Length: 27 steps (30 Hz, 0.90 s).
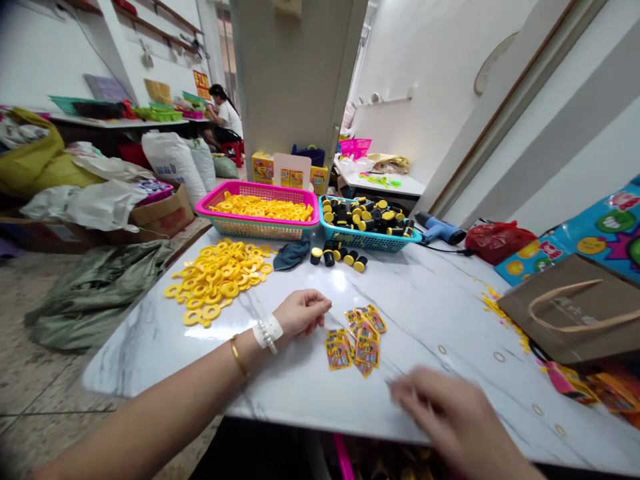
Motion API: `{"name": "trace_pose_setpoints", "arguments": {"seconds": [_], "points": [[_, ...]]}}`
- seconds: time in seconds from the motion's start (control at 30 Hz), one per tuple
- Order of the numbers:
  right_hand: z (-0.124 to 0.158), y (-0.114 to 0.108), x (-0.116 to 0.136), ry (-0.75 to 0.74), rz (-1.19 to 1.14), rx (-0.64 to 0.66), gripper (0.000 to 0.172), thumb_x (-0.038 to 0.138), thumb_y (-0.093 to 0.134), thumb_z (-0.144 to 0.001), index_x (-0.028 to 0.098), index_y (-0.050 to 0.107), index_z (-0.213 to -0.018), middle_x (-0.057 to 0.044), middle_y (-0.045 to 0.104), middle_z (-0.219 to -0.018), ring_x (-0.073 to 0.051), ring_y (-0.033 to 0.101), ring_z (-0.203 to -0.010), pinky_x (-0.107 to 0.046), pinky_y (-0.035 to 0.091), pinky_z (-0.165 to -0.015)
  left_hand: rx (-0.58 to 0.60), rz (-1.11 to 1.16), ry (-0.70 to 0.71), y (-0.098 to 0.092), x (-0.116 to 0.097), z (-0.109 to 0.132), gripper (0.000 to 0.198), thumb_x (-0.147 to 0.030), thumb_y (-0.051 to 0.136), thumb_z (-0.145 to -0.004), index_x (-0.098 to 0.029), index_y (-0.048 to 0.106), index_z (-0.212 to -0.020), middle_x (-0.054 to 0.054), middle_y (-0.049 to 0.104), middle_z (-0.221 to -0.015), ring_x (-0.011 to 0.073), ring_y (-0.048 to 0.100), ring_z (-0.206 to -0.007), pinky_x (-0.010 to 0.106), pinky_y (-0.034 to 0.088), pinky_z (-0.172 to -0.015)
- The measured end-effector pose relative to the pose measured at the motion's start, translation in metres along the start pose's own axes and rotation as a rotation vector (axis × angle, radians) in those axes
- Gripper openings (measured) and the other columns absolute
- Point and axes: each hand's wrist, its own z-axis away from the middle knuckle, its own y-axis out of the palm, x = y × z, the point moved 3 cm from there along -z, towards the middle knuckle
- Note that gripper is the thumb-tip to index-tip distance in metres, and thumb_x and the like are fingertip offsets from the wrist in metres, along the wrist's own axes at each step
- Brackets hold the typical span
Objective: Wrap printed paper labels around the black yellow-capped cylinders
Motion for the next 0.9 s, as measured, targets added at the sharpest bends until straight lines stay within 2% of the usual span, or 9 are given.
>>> {"name": "trace_pose_setpoints", "arguments": {"seconds": [0.1, 0.17, 0.23, 0.33, 0.4, 0.47, 0.6, 0.77, 0.9], "points": [[-0.091, -0.029, -0.009, 0.022, 0.107, -0.301, 0.019, 0.035, 0.061, -0.090, 0.023, 0.074, -0.083, -0.003, 0.070, -0.076, -0.015, 0.063, -0.064, -0.024, 0.050, -0.060, -0.046, -0.215, 0.081, -0.006, 0.000, -0.002, 0.030, -0.046, 0.064, -0.081, -0.016, 0.058, -0.083, -0.004, 0.059, -0.055, 0.0060, 0.042, -0.037, 0.018, 0.030, -0.041], [-0.156, -0.038, -0.025, 0.013, 0.102, -0.474, 0.019, 0.034, 0.071, -0.082, 0.020, 0.074, -0.094, -0.007, 0.070, -0.099, -0.017, 0.065, -0.077, -0.026, 0.052, -0.065, -0.032, -0.362, 0.166, -0.008, -0.001, 0.000, 0.025, -0.041, 0.065, -0.081, -0.016, 0.062, -0.083, -0.003, 0.061, -0.058, 0.0073, 0.047, -0.043, 0.019, 0.035, -0.046], [-0.208, -0.036, -0.049, 0.077, 0.034, -0.502, 0.037, 0.033, 0.083, -0.068, 0.016, 0.073, -0.100, -0.010, 0.066, -0.113, -0.018, 0.065, -0.090, -0.026, 0.052, -0.072, 0.005, -0.525, 0.277, -0.006, -0.002, 0.004, 0.023, -0.039, 0.068, -0.079, -0.016, 0.066, -0.084, -0.001, 0.062, -0.064, 0.0099, 0.052, -0.053, 0.021, 0.039, -0.054], [-0.247, -0.024, -0.078, 0.107, 0.002, -0.466, 0.031, 0.035, 0.077, -0.077, 0.015, 0.071, -0.099, -0.006, 0.068, -0.105, -0.017, 0.064, -0.094, -0.031, 0.051, -0.085, 0.034, -0.849, 0.409, 0.003, -0.004, 0.012, 0.033, -0.044, 0.076, -0.071, -0.019, 0.069, -0.091, 0.002, 0.065, -0.078, 0.0154, 0.058, -0.071, 0.025, 0.043, -0.065], [-0.252, -0.020, -0.089, 0.135, -0.019, -0.451, 0.022, 0.034, 0.065, -0.091, 0.014, 0.067, -0.098, -0.004, 0.067, -0.100, -0.016, 0.065, -0.090, -0.034, 0.054, -0.083, 0.034, -1.042, 0.439, 0.009, -0.003, 0.016, 0.047, -0.052, 0.078, -0.067, -0.022, 0.070, -0.102, 0.004, 0.065, -0.092, 0.0198, 0.060, -0.082, 0.027, 0.044, -0.069], [-0.249, -0.020, -0.095, 0.171, -0.060, -0.449, 0.023, 0.035, 0.061, -0.093, 0.013, 0.067, -0.093, -0.003, 0.068, -0.094, -0.015, 0.064, -0.085, -0.030, 0.054, -0.077, 0.030, -1.158, 0.428, 0.015, -0.002, 0.017, 0.049, -0.055, 0.075, -0.071, -0.025, 0.069, -0.109, 0.006, 0.063, -0.102, 0.0220, 0.061, -0.089, 0.028, 0.045, -0.069], [-0.230, -0.030, -0.098, 0.265, -0.210, -0.433, 0.031, 0.044, 0.068, -0.081, 0.013, 0.072, -0.085, -0.004, 0.071, -0.078, -0.012, 0.060, -0.067, -0.023, 0.047, -0.060, 0.035, -1.207, 0.381, 0.021, 0.001, 0.015, 0.020, -0.042, 0.067, -0.083, -0.027, 0.072, -0.095, 0.003, 0.063, -0.100, 0.0196, 0.061, -0.087, 0.027, 0.043, -0.067], [-0.168, -0.027, -0.103, 0.395, -0.337, -0.396, 0.041, 0.053, 0.063, -0.081, 0.013, 0.073, -0.081, -0.009, 0.073, -0.075, -0.012, 0.055, -0.052, -0.026, 0.043, -0.047, 0.036, -1.103, 0.432, 0.019, 0.002, 0.014, 0.011, -0.030, 0.063, -0.084, -0.023, 0.072, -0.084, 0.003, 0.064, -0.097, 0.0176, 0.060, -0.082, 0.027, 0.042, -0.066], [-0.118, -0.019, -0.119, 0.433, -0.292, -0.499, 0.038, 0.053, 0.064, -0.079, 0.016, 0.075, -0.082, -0.007, 0.074, -0.080, -0.019, 0.064, -0.073, -0.028, 0.049, -0.065, 0.019, -0.799, 0.433, 0.009, -0.005, 0.013, 0.011, -0.030, 0.069, -0.079, -0.019, 0.068, -0.075, 0.003, 0.065, -0.083, 0.0154, 0.059, -0.075, 0.025, 0.043, -0.066]]}}
